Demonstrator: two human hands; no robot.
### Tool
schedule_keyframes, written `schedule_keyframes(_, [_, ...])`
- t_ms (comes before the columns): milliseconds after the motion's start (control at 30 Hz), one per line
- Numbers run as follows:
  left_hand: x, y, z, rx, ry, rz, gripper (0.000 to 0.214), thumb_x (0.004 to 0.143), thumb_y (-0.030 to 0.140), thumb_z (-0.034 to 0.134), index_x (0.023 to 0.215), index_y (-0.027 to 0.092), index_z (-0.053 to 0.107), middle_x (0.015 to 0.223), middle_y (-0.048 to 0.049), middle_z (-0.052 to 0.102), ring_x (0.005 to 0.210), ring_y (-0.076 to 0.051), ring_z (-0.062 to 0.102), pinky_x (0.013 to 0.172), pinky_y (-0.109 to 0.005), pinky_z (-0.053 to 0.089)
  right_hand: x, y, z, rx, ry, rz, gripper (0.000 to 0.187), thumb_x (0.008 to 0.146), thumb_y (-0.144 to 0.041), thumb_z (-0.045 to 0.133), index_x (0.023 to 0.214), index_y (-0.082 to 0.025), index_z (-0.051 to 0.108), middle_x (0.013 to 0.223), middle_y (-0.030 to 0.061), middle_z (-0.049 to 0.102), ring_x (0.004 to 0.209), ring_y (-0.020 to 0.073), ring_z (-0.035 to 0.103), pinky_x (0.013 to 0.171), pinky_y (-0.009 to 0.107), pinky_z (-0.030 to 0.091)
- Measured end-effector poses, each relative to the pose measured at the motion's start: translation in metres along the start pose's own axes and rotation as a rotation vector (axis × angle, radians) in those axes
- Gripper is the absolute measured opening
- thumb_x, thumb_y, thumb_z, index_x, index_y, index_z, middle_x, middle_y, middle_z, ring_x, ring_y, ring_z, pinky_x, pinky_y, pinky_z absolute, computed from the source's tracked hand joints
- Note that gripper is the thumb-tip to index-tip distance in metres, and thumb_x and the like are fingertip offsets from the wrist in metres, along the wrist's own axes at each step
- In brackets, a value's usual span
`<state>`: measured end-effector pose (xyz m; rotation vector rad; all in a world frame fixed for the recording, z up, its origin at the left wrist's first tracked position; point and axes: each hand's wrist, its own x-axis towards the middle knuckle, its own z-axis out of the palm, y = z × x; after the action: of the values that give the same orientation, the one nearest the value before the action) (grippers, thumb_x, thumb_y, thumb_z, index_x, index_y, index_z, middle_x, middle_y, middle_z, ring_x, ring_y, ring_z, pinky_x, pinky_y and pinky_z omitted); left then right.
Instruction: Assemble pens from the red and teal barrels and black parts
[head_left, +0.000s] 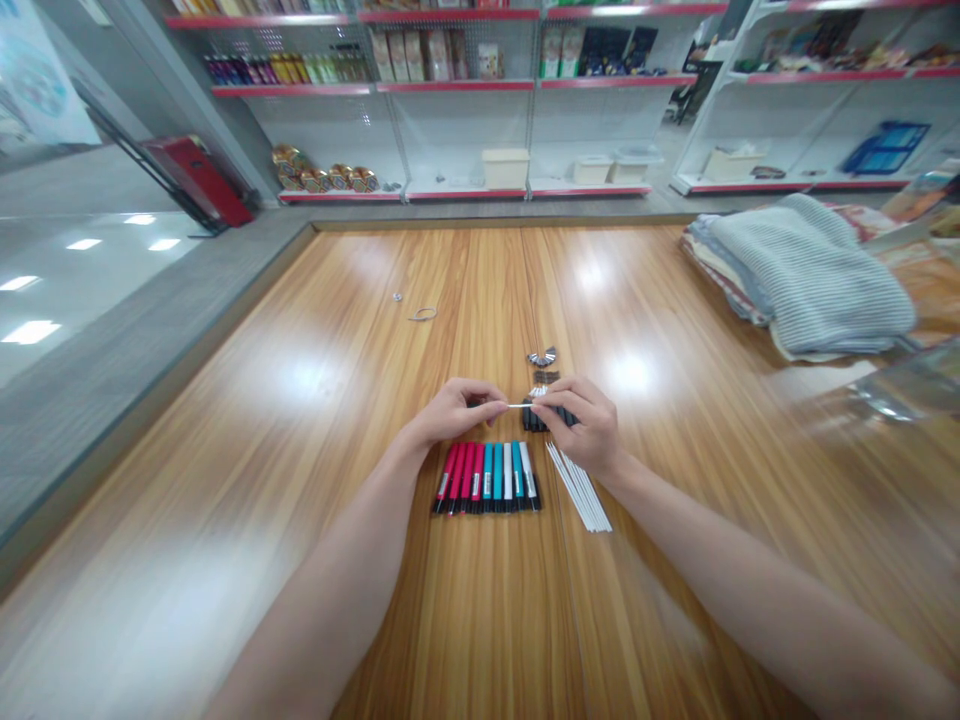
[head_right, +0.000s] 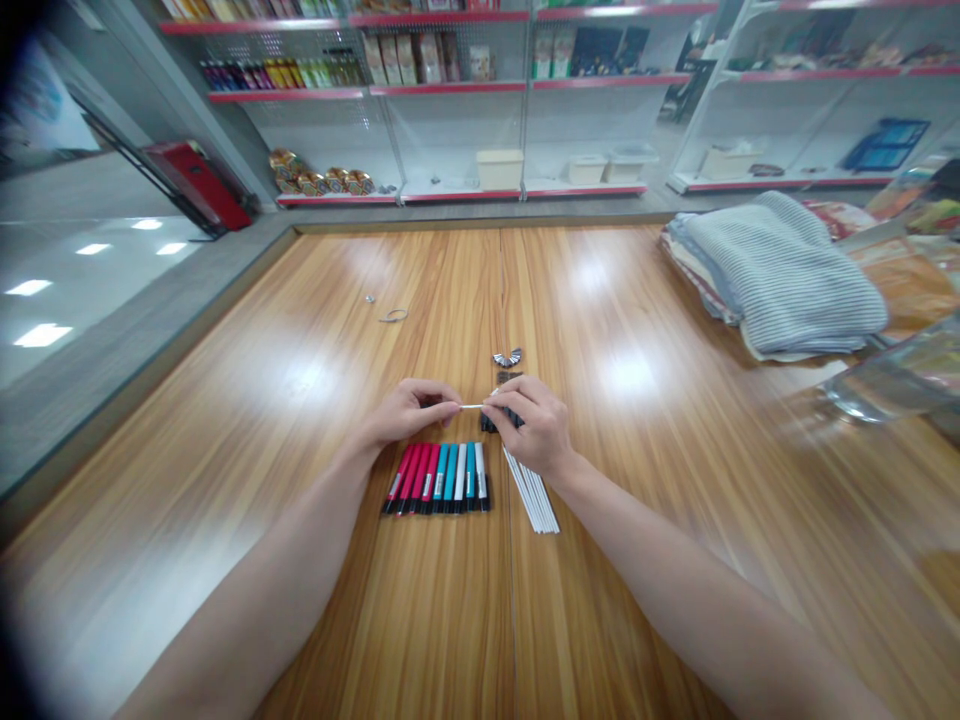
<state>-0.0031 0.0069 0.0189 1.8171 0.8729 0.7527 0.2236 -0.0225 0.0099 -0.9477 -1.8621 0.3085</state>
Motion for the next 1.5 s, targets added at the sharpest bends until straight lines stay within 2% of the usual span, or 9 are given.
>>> schedule_keyframes(233, [0.006,0.011,0.014,0.117,-0.056,0.1,0.028,0.086,0.04,0.058,0.089,0.015,0.071,0.076,-0.0044,0.068,0.069,-0.014,0.06,0.065,-0.023,0.044,-0.001,0.001,0.004,-0.013,-0.037,-0.011,0.007,0.082,-0.024,0.065,0.085,-0.025,0.071,0.087,0.0046,0.064,0.086,0.018,0.06,0.077,0.034,0.051])
schedule_keyframes(400, [0.005,0.01,0.011,0.089,0.03,0.083,0.028,0.088,0.039,0.056,0.082,0.015,0.068,0.069,-0.0031,0.065,0.066,-0.013,0.058,0.063,-0.023,0.043,0.003,0.006,-0.004,0.011,-0.013,0.096,0.012,0.081,-0.03,0.066,0.09,-0.023,0.071,0.089,0.0047,0.065,0.084,0.0177,0.06,0.077,0.032,0.049])
schedule_keyframes(467, [0.005,0.004,0.01,0.042,0.178,0.061,0.028,0.09,0.039,0.053,0.082,0.015,0.065,0.07,-0.0025,0.064,0.062,-0.011,0.056,0.059,-0.021,0.042,0.006,0.02,-0.01,0.027,0.082,0.25,0.016,0.084,-0.032,0.062,0.09,-0.02,0.07,0.084,0.0037,0.065,0.077,0.0159,0.06,0.07,0.029,0.048])
schedule_keyframes(567, [0.008,-0.009,0.008,0.07,0.539,0.035,0.026,0.091,0.039,0.05,0.085,0.016,0.06,0.07,-0.0006,0.061,0.053,-0.008,0.048,0.051,-0.019,0.036,0.016,0.053,-0.016,0.074,0.259,0.491,0.023,0.084,-0.036,0.058,0.085,-0.016,0.07,0.077,0.003,0.066,0.07,0.015,0.059,0.064,0.027,0.047])
schedule_keyframes(633, [0.01,-0.018,0.005,0.161,0.737,0.052,0.024,0.092,0.039,0.05,0.087,0.018,0.059,0.071,-0.0002,0.06,0.051,-0.007,0.046,0.05,-0.019,0.035,0.023,0.073,-0.017,0.125,0.288,0.579,0.023,0.08,-0.034,0.06,0.087,-0.014,0.07,0.076,0.0034,0.067,0.069,0.0151,0.061,0.064,0.027,0.047])
schedule_keyframes(733, [0.011,-0.025,0.001,0.281,0.845,0.104,0.022,0.092,0.038,0.049,0.087,0.018,0.058,0.073,-0.0009,0.061,0.055,-0.008,0.05,0.052,-0.019,0.037,0.034,0.088,-0.012,0.113,0.195,0.576,0.021,0.076,-0.03,0.062,0.085,-0.013,0.071,0.077,0.004,0.069,0.069,0.0153,0.062,0.065,0.026,0.048])
schedule_keyframes(1067, [0.011,-0.032,-0.002,0.258,0.804,0.119,0.02,0.092,0.037,0.049,0.099,0.02,0.058,0.063,0.003,0.052,0.052,-0.008,0.047,0.051,-0.019,0.036,0.037,0.078,-0.014,-0.019,-0.214,0.443,0.022,0.074,-0.032,0.063,0.088,-0.017,0.072,0.059,-0.0026,0.059,0.052,0.0096,0.048,0.051,0.022,0.034])
schedule_keyframes(1333, [0.009,-0.029,-0.004,0.332,0.766,0.088,0.019,0.093,0.033,0.047,0.084,0.019,0.055,0.062,0.0025,0.052,0.053,-0.009,0.047,0.052,-0.02,0.036,0.036,0.08,-0.015,-0.076,-0.264,0.403,0.021,0.075,-0.03,0.063,0.09,-0.019,0.073,0.06,-0.003,0.057,0.053,0.0091,0.044,0.051,0.023,0.029])
schedule_keyframes(1500, [0.008,-0.025,-0.002,0.382,0.638,0.056,0.02,0.093,0.033,0.046,0.082,0.018,0.056,0.063,0.0018,0.054,0.056,-0.01,0.049,0.055,-0.021,0.038,0.037,0.08,-0.016,-0.138,-0.289,0.373,0.021,0.075,-0.03,0.062,0.091,-0.02,0.074,0.064,-0.002,0.059,0.055,0.0098,0.045,0.053,0.023,0.032])
